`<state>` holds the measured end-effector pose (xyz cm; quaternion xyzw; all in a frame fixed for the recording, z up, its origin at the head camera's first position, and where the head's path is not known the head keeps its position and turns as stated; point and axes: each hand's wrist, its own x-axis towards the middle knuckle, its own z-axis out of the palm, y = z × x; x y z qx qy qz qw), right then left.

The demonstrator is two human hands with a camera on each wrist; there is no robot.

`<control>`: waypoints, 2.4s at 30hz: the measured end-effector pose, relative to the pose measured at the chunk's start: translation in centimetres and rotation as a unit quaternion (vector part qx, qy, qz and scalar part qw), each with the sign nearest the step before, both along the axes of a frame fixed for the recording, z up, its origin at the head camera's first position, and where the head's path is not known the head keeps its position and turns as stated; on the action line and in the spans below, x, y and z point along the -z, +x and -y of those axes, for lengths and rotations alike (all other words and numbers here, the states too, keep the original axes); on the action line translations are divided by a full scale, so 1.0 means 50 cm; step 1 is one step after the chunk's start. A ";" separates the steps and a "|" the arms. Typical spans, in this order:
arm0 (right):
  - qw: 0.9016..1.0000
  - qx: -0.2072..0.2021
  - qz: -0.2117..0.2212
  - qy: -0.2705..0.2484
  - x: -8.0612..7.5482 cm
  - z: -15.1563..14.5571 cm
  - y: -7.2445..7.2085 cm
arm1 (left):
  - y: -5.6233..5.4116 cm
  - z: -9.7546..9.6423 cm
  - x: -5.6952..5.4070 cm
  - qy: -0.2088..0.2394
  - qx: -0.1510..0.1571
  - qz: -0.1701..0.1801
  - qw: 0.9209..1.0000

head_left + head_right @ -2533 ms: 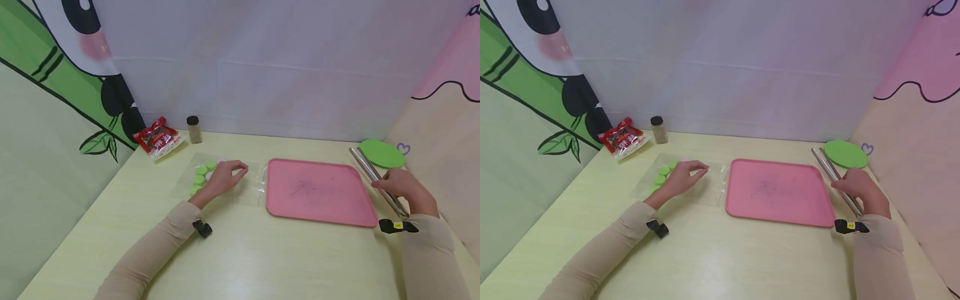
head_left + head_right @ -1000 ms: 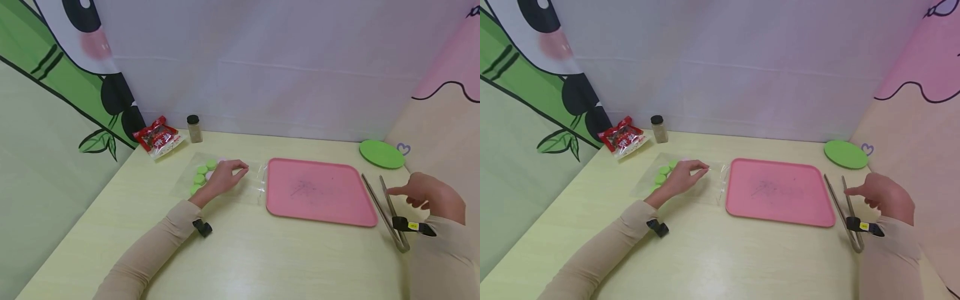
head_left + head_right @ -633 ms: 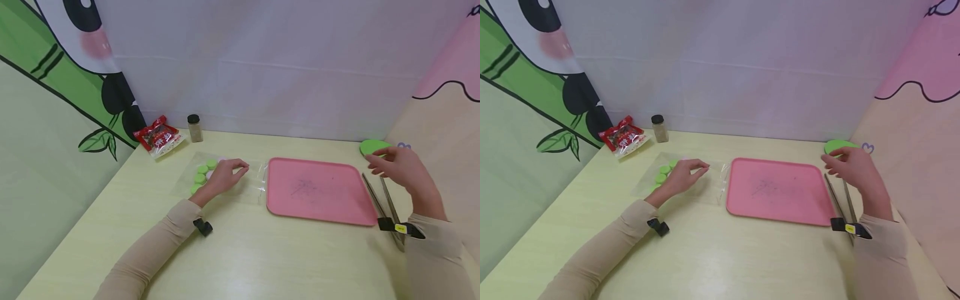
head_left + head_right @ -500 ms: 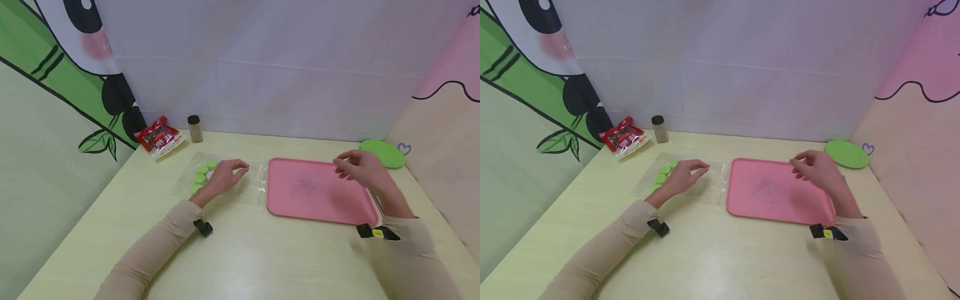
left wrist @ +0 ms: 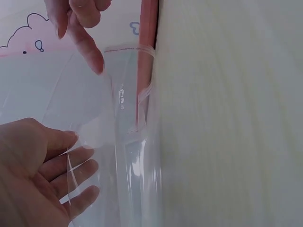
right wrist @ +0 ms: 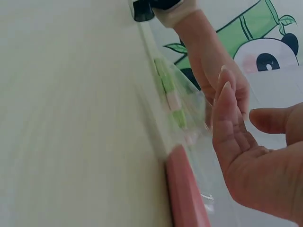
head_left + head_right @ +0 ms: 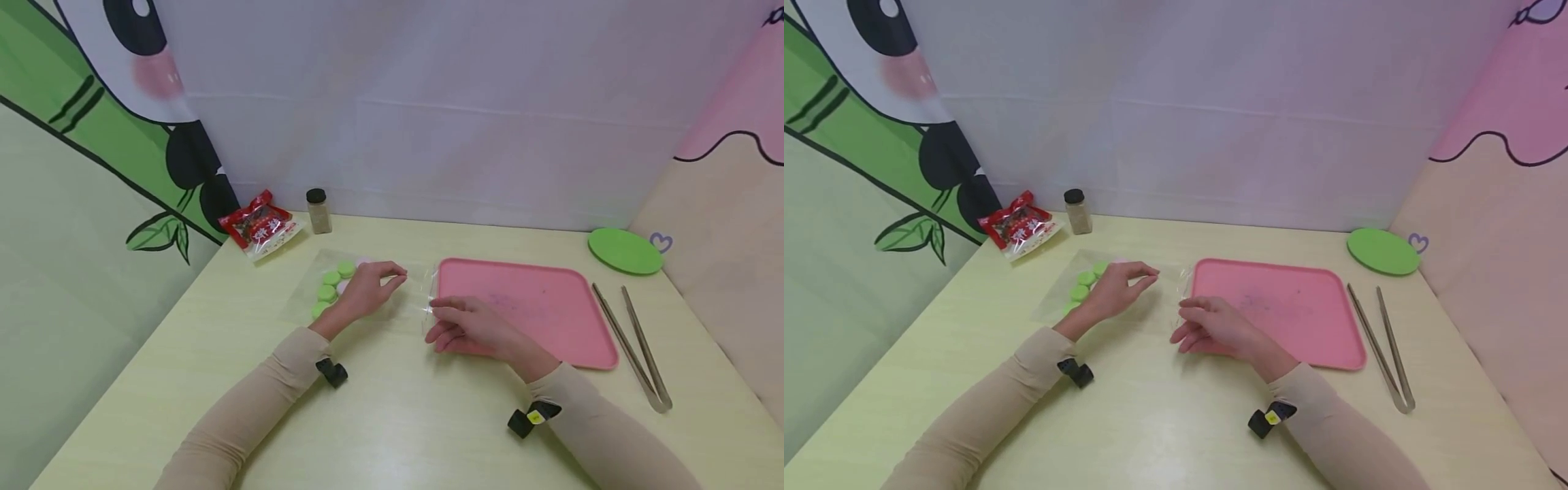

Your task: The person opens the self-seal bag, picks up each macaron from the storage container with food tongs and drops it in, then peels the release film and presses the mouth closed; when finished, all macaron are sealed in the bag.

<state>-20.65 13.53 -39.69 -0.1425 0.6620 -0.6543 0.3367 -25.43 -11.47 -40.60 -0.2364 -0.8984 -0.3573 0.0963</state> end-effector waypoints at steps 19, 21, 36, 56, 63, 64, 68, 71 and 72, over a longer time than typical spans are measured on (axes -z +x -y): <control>0.975 0.026 0.182 -0.121 0.029 0.103 0.032 | 0.006 -0.008 -0.002 0.008 0.005 -0.012 1.000; 0.977 0.027 0.174 -0.125 0.035 0.101 0.034 | 0.007 -0.007 -0.002 0.003 0.008 -0.010 1.000; 0.979 0.004 0.162 -0.123 0.034 0.096 0.034 | -0.177 -0.034 -0.072 -0.196 0.095 0.147 0.965; 0.991 -0.130 0.028 0.013 0.004 0.023 -0.021 | -0.201 0.137 -0.088 -0.261 0.122 0.423 0.859; 0.975 -0.105 -0.131 0.149 -0.027 0.001 -0.059 | -0.109 0.205 -0.063 -0.130 0.112 0.486 0.857; 0.972 -0.098 -0.144 0.158 -0.030 0.003 -0.063 | -0.092 0.213 -0.059 -0.112 0.108 0.494 0.855; 0.967 -0.074 -0.179 0.168 -0.040 0.025 -0.082 | -0.025 0.242 -0.050 -0.045 0.095 0.497 0.862; 0.964 -0.064 -0.197 0.166 -0.043 0.042 -0.097 | 0.002 0.263 -0.044 -0.016 0.085 0.476 0.875; 0.964 -0.064 -0.201 0.164 -0.044 0.046 -0.102 | 0.005 0.269 -0.041 -0.011 0.081 0.468 0.880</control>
